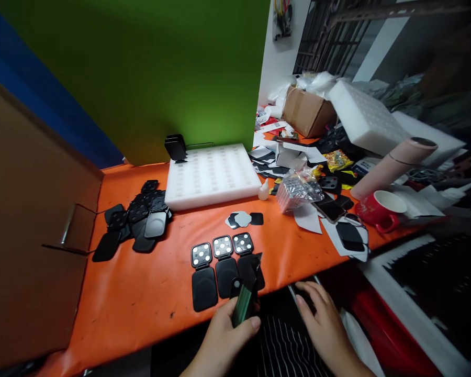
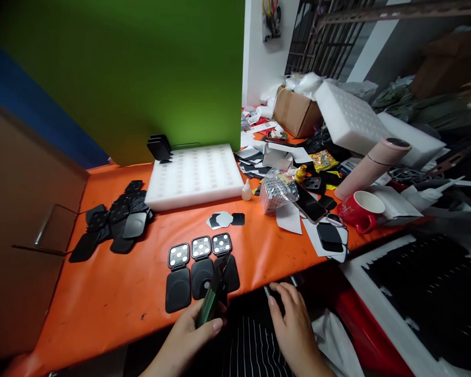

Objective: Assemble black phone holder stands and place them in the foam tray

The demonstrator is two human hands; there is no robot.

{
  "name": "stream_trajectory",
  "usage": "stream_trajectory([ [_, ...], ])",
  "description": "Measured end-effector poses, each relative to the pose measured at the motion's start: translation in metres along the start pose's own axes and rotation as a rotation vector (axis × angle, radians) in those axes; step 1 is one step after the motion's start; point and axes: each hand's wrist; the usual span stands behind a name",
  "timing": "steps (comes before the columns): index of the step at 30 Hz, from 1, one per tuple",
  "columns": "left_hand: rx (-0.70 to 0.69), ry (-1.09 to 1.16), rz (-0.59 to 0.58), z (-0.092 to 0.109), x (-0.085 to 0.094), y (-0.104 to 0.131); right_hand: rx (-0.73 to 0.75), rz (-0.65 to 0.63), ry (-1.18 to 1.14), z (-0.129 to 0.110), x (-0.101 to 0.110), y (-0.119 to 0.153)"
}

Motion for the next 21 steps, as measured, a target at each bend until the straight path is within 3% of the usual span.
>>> stream_trajectory([
  [3,-0.035,-0.032,-0.033,0.0,-0.01,-0.004,0.171,-0.11,-0.007,-0.029,-0.001,0.014],
  [6,-0.107,-0.122,-0.057,0.0,-0.017,-0.006,0.221,-0.255,-0.163,-0.063,-0.019,0.021],
  [10,-0.188,-0.167,-0.076,0.002,-0.013,0.0,0.043,-0.222,-0.463,-0.084,-0.028,0.011],
  [14,-0.199,0.11,-0.005,0.002,-0.004,0.007,-0.236,-0.178,-0.789,-0.086,-0.009,-0.013],
  [18,-0.151,0.38,0.01,0.005,0.003,0.004,-0.299,-0.337,-0.903,-0.09,0.008,-0.027],
  [21,-0.044,0.417,0.109,0.011,0.008,0.0,-0.375,-0.421,-0.945,-0.089,0.007,-0.025],
])
Point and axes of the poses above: each hand's wrist, its own y-axis away from the middle knuckle, its own x-axis out of the back of the hand, z = x × y, and after that the axes turned 14 degrees about y, right-handed
